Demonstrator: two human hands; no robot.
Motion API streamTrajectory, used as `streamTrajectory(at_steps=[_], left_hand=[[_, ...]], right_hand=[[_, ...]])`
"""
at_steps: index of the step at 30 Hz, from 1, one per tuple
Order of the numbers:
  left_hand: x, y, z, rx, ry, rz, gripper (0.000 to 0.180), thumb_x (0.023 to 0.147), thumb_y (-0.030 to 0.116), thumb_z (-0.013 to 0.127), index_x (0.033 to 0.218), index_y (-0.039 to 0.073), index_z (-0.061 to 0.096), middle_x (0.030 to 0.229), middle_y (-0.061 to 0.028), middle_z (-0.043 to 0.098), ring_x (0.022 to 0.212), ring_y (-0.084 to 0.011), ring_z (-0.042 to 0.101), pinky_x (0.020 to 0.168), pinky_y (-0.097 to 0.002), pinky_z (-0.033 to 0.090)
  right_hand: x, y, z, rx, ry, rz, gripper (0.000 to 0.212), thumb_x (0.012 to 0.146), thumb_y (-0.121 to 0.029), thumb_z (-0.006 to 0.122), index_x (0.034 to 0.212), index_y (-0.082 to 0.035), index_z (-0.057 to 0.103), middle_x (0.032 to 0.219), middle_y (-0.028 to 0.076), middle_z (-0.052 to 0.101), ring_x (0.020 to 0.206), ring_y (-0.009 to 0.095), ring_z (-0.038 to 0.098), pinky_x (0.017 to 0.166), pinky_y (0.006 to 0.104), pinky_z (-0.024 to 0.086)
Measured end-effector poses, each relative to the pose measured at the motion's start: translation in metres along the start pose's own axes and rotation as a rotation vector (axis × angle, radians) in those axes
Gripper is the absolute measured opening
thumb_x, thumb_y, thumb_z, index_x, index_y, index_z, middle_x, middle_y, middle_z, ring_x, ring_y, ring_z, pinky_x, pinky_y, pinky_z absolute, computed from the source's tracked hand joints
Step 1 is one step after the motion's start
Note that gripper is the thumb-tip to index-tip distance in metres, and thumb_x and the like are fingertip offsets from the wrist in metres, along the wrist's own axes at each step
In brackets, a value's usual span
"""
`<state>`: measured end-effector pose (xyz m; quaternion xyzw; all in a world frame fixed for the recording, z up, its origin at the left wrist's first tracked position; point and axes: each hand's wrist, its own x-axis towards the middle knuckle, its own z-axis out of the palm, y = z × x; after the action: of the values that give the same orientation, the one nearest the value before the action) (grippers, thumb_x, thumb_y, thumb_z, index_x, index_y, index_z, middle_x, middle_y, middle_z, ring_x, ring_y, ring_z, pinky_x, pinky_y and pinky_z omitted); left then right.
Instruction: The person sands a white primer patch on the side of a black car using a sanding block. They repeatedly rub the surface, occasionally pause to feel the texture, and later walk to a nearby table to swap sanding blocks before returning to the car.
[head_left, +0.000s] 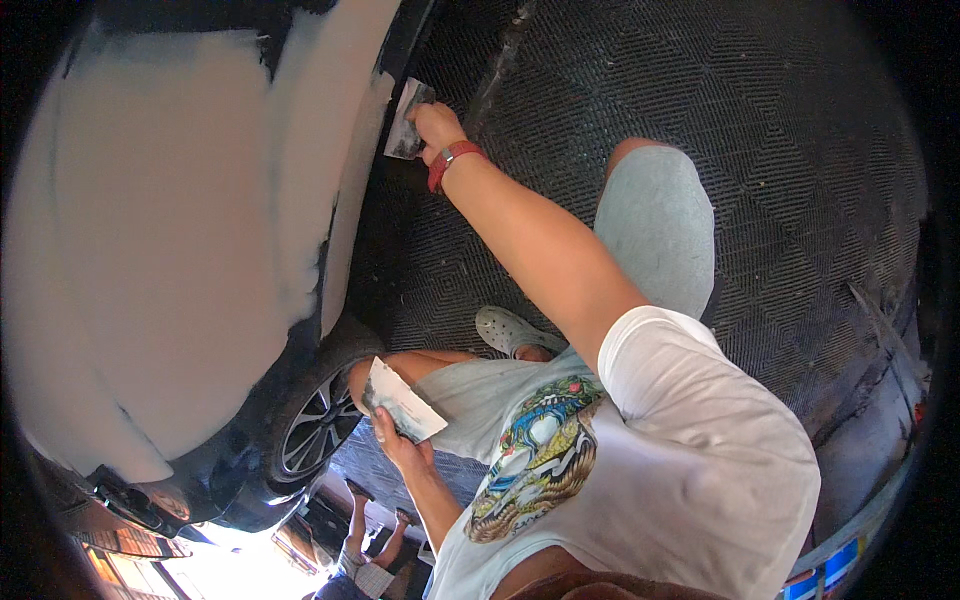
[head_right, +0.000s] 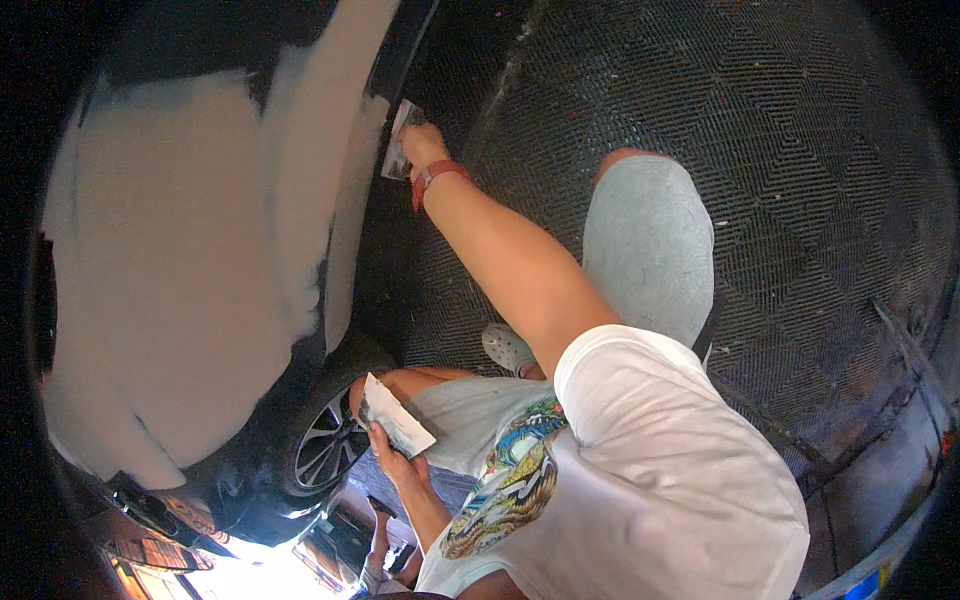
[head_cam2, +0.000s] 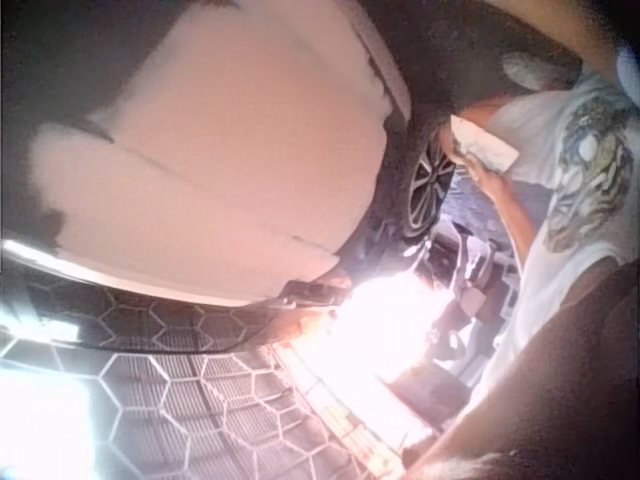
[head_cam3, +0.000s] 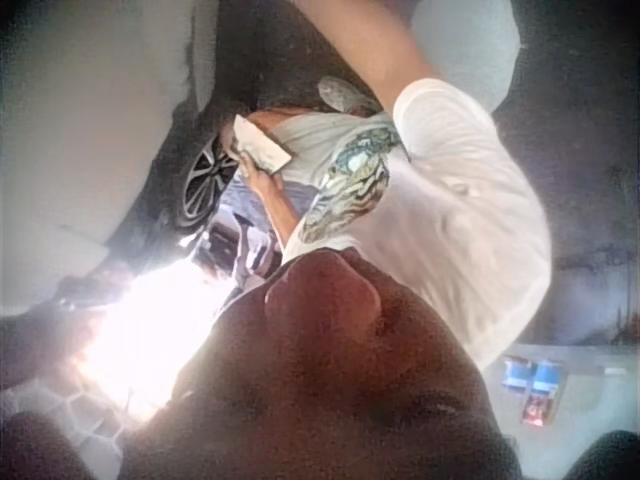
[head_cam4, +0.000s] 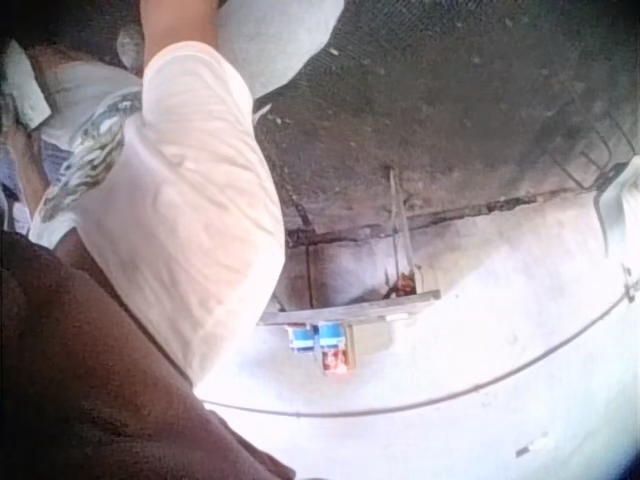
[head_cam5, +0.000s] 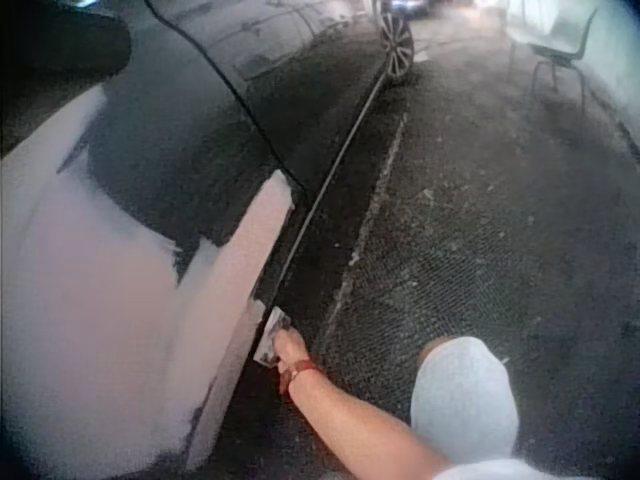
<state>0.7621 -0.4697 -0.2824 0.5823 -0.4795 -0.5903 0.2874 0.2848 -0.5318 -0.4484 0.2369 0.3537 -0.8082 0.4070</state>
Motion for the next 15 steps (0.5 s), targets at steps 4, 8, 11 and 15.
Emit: streamTrajectory(at_steps=[4, 8, 11, 15], left_hand=[[0.005, 0.002, 0.002, 0.01, 0.009, 0.014, 0.05, 0.103, 0.034, 0.062, 0.144, 0.008, 0.051, 0.137, -0.0079, 0.062, 0.123, -0.0235, 0.062, 0.104, -0.0408, 0.052], [0.003, 0.0, 0.004, 0.013, 0.044, 0.019, 0.049, 0.103, 0.034, 0.061, 0.143, 0.008, 0.052, 0.136, -0.0078, 0.062, 0.122, -0.0234, 0.062, 0.104, -0.0405, 0.052], [0.002, 0.001, 0.004, 0.001, 0.026, 0.02, 0.046, 0.104, 0.033, 0.061, 0.142, 0.008, 0.053, 0.136, -0.0079, 0.062, 0.121, -0.0234, 0.062, 0.103, -0.0399, 0.053], [0.004, 0.002, 0.006, 0.006, 0.009, 0.021, 0.044, 0.104, 0.033, 0.06, 0.14, 0.008, 0.054, 0.135, -0.0079, 0.062, 0.12, -0.0233, 0.063, 0.102, -0.0397, 0.053]], right_hand=[[0.018, -0.005, 0.014, 0.009, 0.016, -0.04, 0.028, 0.091, -0.008, 0.057, 0.117, 0.002, 0.064, 0.117, 0.017, 0.065, 0.105, 0.032, 0.064, 0.085, 0.0542, 0.051], [0.001, -0.013, 0.029, 0.082, -0.045, -0.018, 0.029, 0.092, -0.008, 0.057, 0.118, 0.001, 0.064, 0.118, 0.017, 0.065, 0.104, 0.032, 0.064, 0.085, 0.0509, 0.051], [-0.031, -0.019, 0.046, 0.125, -0.105, -0.126, 0.036, 0.091, -0.008, 0.058, 0.125, 0.002, 0.061, 0.12, 0.017, 0.065, 0.106, 0.032, 0.063, 0.087, 0.0487, 0.051], [-0.081, -0.022, 0.062, -0.003, -0.05, -0.292, 0.047, 0.091, -0.006, 0.057, 0.137, 0.003, 0.055, 0.125, 0.018, 0.064, 0.112, 0.032, 0.062, 0.096, 0.0437, 0.049]])
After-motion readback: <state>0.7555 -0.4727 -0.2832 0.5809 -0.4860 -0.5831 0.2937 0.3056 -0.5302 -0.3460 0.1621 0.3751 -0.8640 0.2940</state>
